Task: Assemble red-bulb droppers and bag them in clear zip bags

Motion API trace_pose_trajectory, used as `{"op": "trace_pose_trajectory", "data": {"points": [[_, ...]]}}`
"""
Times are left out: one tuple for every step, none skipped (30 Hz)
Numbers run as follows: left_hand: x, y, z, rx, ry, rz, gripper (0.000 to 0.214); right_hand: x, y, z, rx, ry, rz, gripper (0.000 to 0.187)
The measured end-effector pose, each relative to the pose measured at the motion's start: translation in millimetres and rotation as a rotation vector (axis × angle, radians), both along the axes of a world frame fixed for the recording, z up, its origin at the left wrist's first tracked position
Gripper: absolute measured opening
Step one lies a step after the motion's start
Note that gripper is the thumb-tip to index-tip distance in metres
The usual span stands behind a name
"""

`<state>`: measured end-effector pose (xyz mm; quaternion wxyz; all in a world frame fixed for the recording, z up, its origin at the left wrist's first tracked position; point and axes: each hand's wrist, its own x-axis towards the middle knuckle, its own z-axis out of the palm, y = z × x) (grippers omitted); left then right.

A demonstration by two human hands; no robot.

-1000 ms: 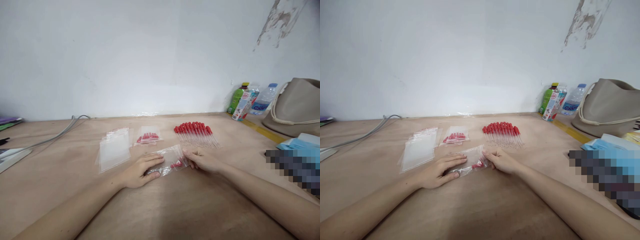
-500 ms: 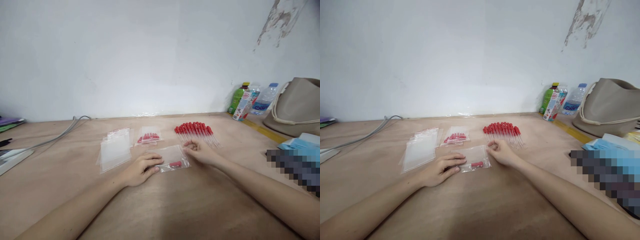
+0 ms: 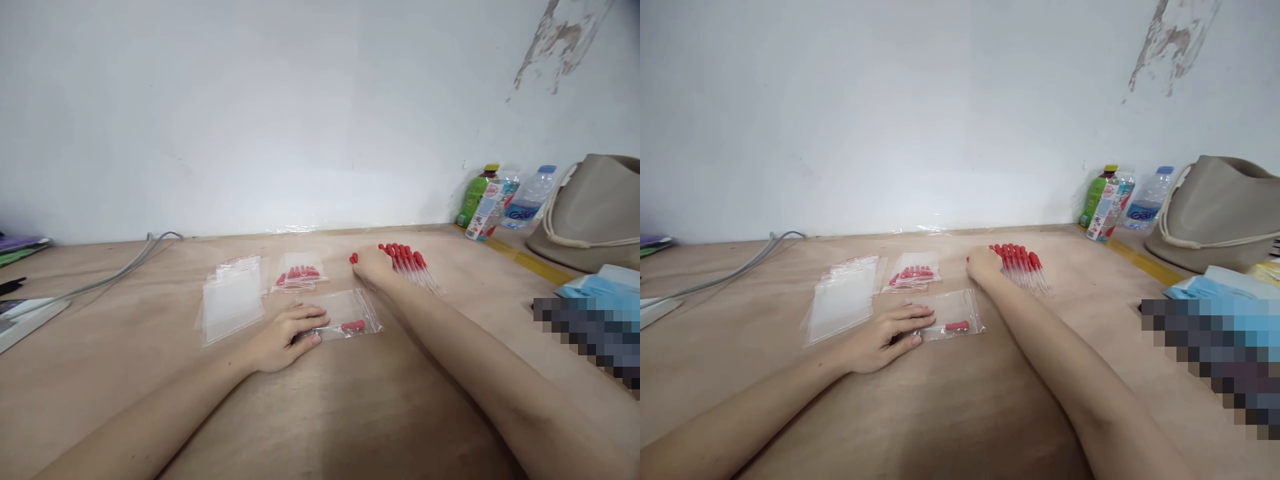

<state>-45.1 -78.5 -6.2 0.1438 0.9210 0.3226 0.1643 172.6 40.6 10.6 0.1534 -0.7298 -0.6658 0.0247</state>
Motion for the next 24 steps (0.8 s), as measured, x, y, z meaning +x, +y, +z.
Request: {"op": "trace_pose_trajectory", "data": {"points": [[0,0,0.3,0.0,0.001,-0.001,0.037,0,2,-0.3,-0.007,0.012,-0.01,0.023],[0,0,0.6,0.001,0.004,0.0,0.037,0,3,-0.2,-0.011,0.023,-0.016,0.024],[0,-1,0.8,0.001,0.01,0.004,0.037,1,3,0.6,-0.011,0.034,-0.019,0.024],[0,-1,1.0,0.001,0.015,0.007,0.037,2,2,2.0,-0.006,0.045,-0.017,0.024],[0,-1,1.0,0.0,0.02,0.011,0.037,3,0,4.1,0.003,0.057,-0.008,0.023],[0,-1,0.9,0.0,0.021,0.012,0.037,5,-3,6.7,0.015,0.067,0.007,0.022],[0,-1,0.8,0.002,0.018,0.012,0.038,7,-7,9.3,0.029,0.073,0.03,0.021],[0,-1,0.7,0.005,0.014,0.009,0.038,10,-12,11.7,0.051,0.089,0.061,0.02],[0,-1,0.5,0.007,0.012,0.007,0.038,15,-18,13.4,0.082,0.124,0.098,0.019],[0,-1,0.5,0.01,0.009,0.006,0.038,20,-24,13.9,0.119,0.174,0.139,0.02],[0,-1,0.6,0.011,0.009,0.008,0.038,26,-30,12.9,0.18,0.274,0.181,0.02],[0,0,0.7,0.009,0.01,0.01,0.037,32,-37,10.3,0.236,0.39,0.219,0.02],[0,0,0.9,0.008,0.011,0.014,0.037,38,-43,6.1,0.29,0.509,0.241,0.022],[0,0,1.1,0.005,0.011,0.016,0.037,45,-48,0.8,0.335,0.631,0.264,0.026],[0,0,1.3,0.002,0.009,0.016,0.037,51,-53,-5.4,0.367,0.757,0.286,0.034],[0,0,1.3,-0.003,0.006,0.015,0.037,55,-58,-11.9,0.373,0.871,0.308,0.043],[0,1,1.1,-0.008,0.001,0.014,0.037,59,-63,-18.2,0.369,0.973,0.324,0.052],[0,1,0.7,-0.012,-0.003,0.012,0.037,61,-67,-24.0,0.359,1.055,0.328,0.059],[0,1,0.2,-0.015,-0.004,0.011,0.037,61,-71,-29.0,0.343,1.114,0.323,0.063],[0,1,-0.3,-0.016,-0.004,0.011,0.037,61,-74,-33.1,0.326,1.158,0.309,0.065],[0,1,-0.9,-0.013,-0.003,0.01,0.037,59,-77,-36.4,0.306,1.192,0.289,0.065],[0,1,-1.3,-0.008,-0.002,0.01,0.038,56,-79,-38.8,0.283,1.224,0.266,0.062],[0,1,-1.6,-0.004,-0.002,0.011,0.038,54,-81,-40.5,0.249,1.261,0.243,0.057],[-1,1,-1.8,-0.001,-0.004,0.014,0.039,51,-83,-41.6,0.205,1.305,0.221,0.05]]}}
